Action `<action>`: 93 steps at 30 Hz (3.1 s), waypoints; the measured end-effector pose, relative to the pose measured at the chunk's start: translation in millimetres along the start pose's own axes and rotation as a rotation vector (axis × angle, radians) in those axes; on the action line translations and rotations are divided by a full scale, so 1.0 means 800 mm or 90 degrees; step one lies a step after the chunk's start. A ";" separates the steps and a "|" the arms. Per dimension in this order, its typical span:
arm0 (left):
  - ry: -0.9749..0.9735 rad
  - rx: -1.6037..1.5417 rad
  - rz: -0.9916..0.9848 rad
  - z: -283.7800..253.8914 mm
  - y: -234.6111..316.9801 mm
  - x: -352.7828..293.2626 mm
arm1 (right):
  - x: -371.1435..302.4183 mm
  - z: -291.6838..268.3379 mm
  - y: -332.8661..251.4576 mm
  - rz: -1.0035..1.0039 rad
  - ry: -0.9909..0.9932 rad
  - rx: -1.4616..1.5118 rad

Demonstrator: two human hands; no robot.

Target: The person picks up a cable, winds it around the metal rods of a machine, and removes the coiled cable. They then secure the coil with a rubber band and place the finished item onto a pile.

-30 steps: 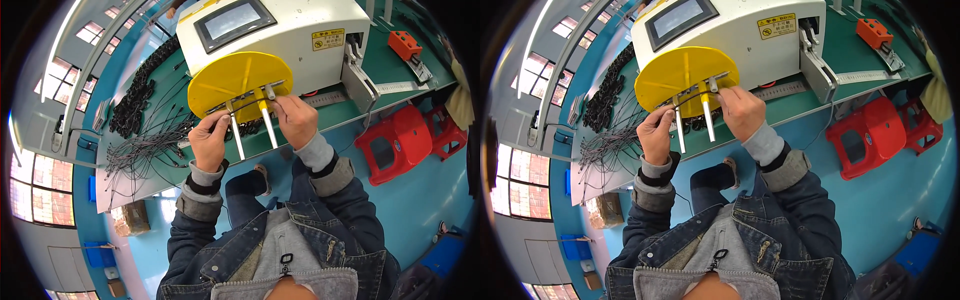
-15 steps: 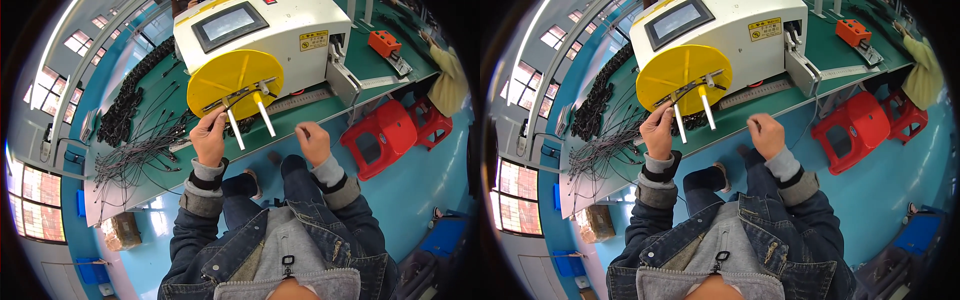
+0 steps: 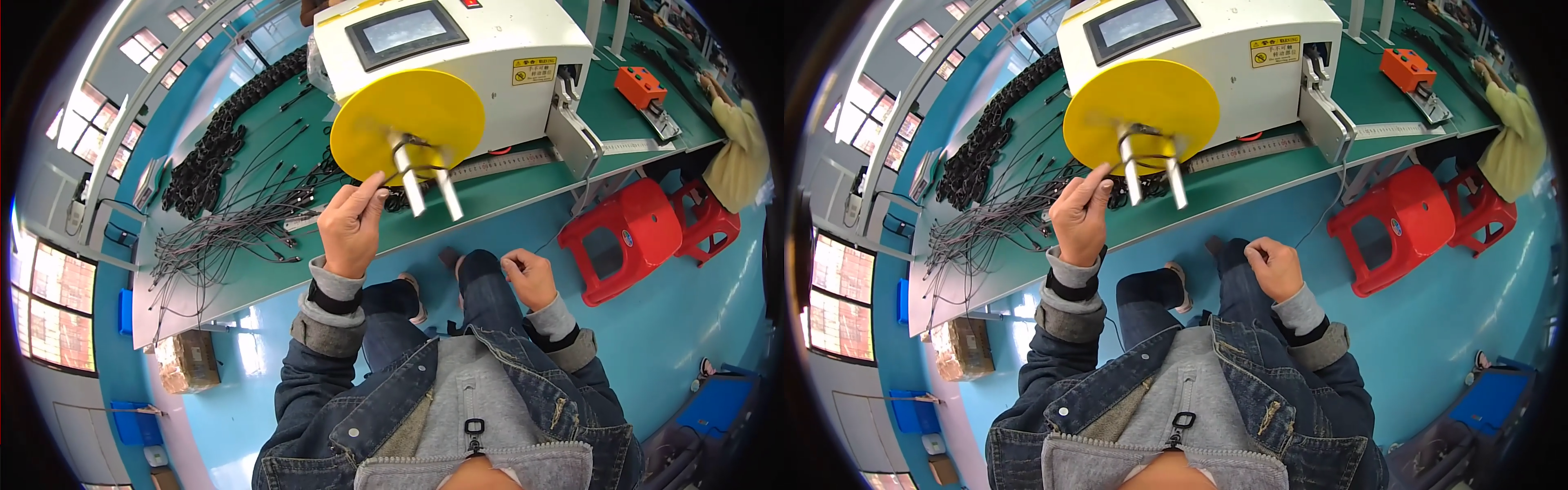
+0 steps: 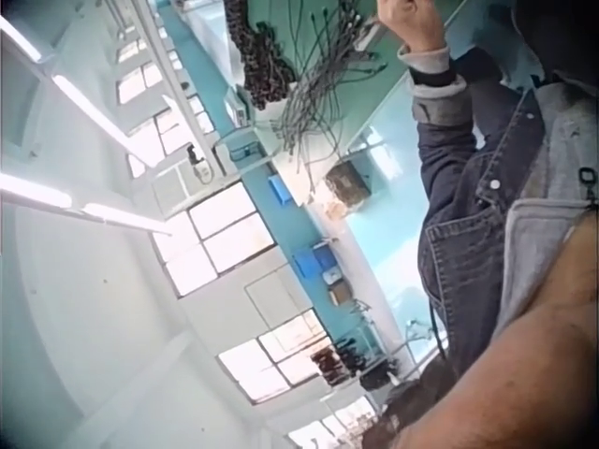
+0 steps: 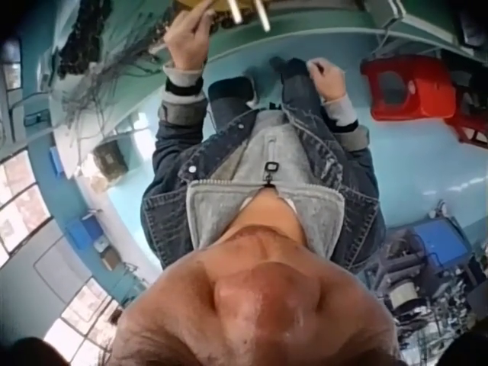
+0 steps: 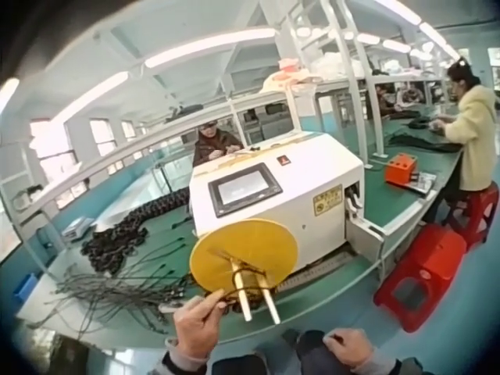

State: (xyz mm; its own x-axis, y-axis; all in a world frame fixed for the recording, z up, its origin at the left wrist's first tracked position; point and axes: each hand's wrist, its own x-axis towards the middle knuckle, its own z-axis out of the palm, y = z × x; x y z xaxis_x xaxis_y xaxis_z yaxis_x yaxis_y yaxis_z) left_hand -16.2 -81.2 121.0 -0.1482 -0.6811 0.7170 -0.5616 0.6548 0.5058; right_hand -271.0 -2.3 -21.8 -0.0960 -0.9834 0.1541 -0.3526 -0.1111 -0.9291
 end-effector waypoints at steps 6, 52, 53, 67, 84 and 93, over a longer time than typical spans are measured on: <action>-0.001 0.052 0.052 -0.004 0.010 -0.006 | 0.000 0.010 -0.008 0.002 -0.035 0.007; -0.270 0.096 0.014 0.025 0.054 0.025 | 0.126 0.036 -0.124 -0.316 -0.057 0.198; -0.269 0.096 0.010 0.025 0.055 0.021 | 0.110 0.045 -0.124 -0.304 -0.005 0.186; -0.249 0.190 0.055 0.026 0.086 -0.010 | 0.069 0.049 -0.158 -0.285 0.176 -0.080; -0.469 -0.496 -0.544 0.031 0.029 -0.076 | 0.029 0.071 -0.087 -0.405 0.040 0.020; -0.317 0.074 0.000 0.025 0.048 -0.079 | 0.037 0.068 -0.079 -0.471 0.011 -0.077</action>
State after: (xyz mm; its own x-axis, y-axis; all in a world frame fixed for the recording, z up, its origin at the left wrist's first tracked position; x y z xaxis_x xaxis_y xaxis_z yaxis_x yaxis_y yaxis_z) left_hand -44.9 -19.8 85.2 -0.5022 -0.7732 0.3872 -0.6441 0.6332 0.4290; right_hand -201.0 -32.2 22.9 0.1911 -0.6552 0.7308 -0.4303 -0.7251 -0.5376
